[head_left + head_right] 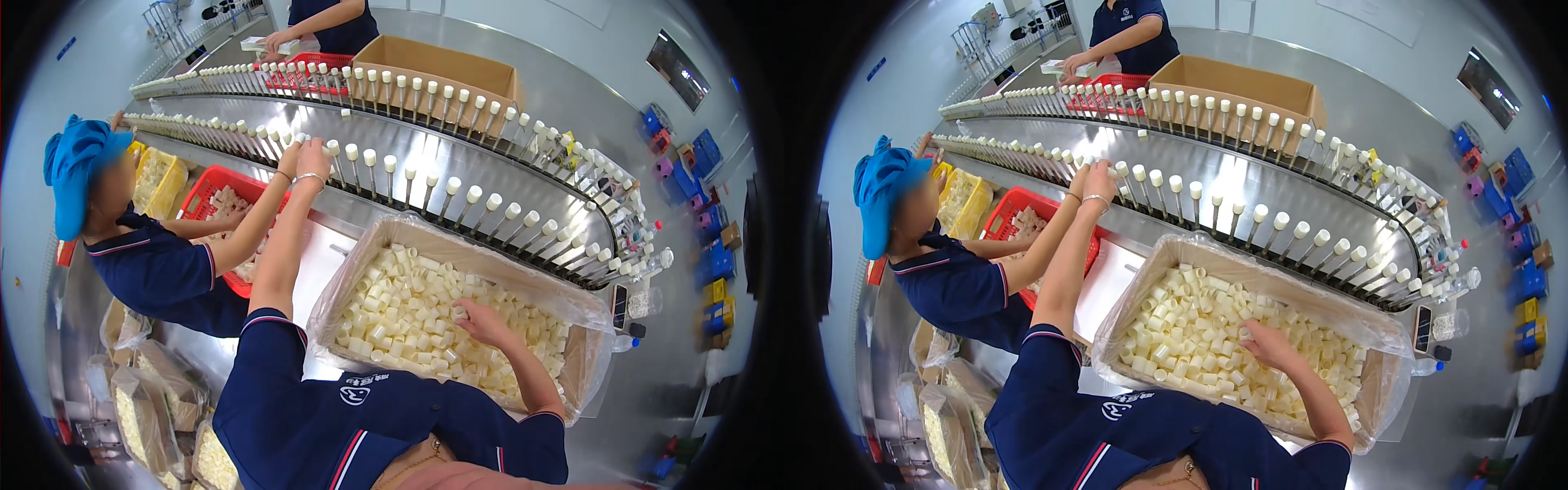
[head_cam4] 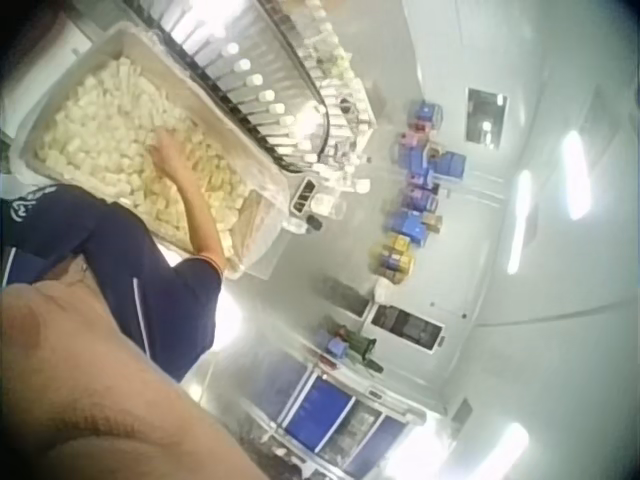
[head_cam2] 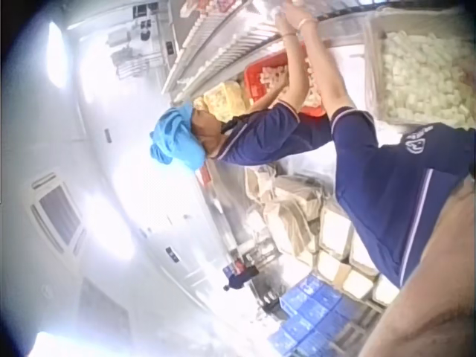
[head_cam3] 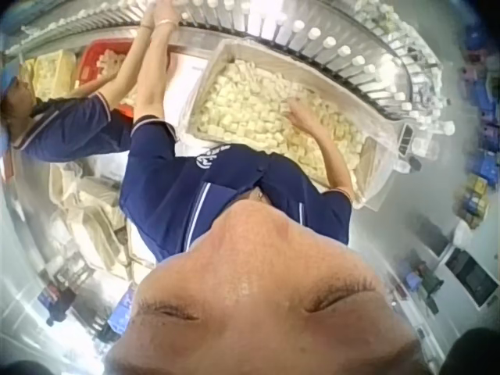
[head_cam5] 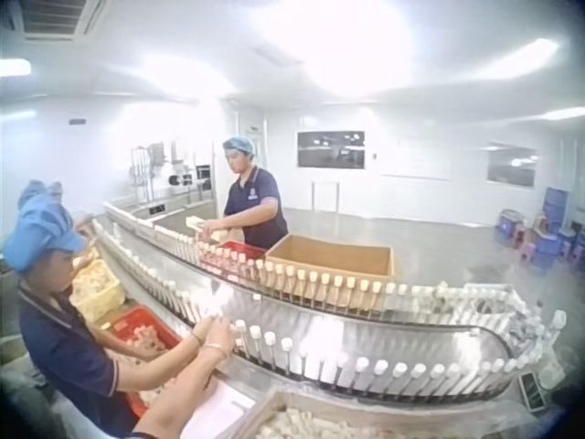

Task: The person picks plastic caps from a container and fits them onto the upright pegs of a conveyor line by hand.

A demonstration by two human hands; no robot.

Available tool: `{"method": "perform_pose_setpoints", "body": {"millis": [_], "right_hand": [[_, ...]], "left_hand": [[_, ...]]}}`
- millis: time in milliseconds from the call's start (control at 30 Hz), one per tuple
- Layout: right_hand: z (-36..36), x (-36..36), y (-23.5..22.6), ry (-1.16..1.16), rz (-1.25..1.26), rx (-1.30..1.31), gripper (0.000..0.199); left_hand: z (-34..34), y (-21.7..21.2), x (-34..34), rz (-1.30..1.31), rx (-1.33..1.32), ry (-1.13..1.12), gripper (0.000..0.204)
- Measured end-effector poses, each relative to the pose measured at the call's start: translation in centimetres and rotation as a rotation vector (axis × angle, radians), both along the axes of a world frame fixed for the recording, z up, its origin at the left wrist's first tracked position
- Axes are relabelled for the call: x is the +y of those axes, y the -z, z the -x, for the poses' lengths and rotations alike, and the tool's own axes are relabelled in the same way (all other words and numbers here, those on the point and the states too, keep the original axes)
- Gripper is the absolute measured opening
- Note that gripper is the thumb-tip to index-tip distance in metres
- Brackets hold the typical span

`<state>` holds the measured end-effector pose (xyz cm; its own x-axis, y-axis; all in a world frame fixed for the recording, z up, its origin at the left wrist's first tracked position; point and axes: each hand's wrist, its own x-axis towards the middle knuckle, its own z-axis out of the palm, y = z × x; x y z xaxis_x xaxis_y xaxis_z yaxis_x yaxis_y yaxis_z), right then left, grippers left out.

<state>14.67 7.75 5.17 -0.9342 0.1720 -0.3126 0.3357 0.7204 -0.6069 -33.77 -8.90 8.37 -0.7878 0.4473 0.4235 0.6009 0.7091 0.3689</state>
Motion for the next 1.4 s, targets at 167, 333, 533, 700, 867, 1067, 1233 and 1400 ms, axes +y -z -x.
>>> {"method": "perform_pose_setpoints", "body": {"millis": [167,333,533,700,867,1067,1233,1400], "right_hand": [[0.3,-0.5,0.0,-0.038,0.040,0.096,0.035],[0.5,-0.7,-1.7,-0.008,0.066,-0.033,0.033],[2.4,2.0,1.0,0.161,0.909,0.455,0.032],[6.0,2.8,-3.2,0.269,1.110,0.548,0.029],[8.8,4.3,-3.6,0.220,1.064,0.544,0.027],[16.6,4.4,-7.3,0.136,0.782,0.639,0.029],[24.7,4.3,-9.4,-0.012,0.037,0.659,0.030],[31.2,2.2,-9.3,-0.125,-0.207,0.734,0.026]], "left_hand": [[1.6,-0.7,1.7,0.077,-0.019,-0.021,0.035],[3.8,0.1,3.1,0.322,-0.108,0.090,0.032],[1.3,-1.7,7.5,0.705,-0.008,0.323,0.025],[-8.4,-4.7,8.3,0.058,0.658,0.360,0.032],[-24.6,-2.3,6.7,0.481,0.116,0.840,0.018],[-30.4,6.0,4.0,1.023,-0.114,1.117,0.036],[-29.4,8.9,5.2,1.028,-0.150,1.225,0.048],[-29.4,8.3,5.4,1.076,-0.127,1.231,0.045]]}}
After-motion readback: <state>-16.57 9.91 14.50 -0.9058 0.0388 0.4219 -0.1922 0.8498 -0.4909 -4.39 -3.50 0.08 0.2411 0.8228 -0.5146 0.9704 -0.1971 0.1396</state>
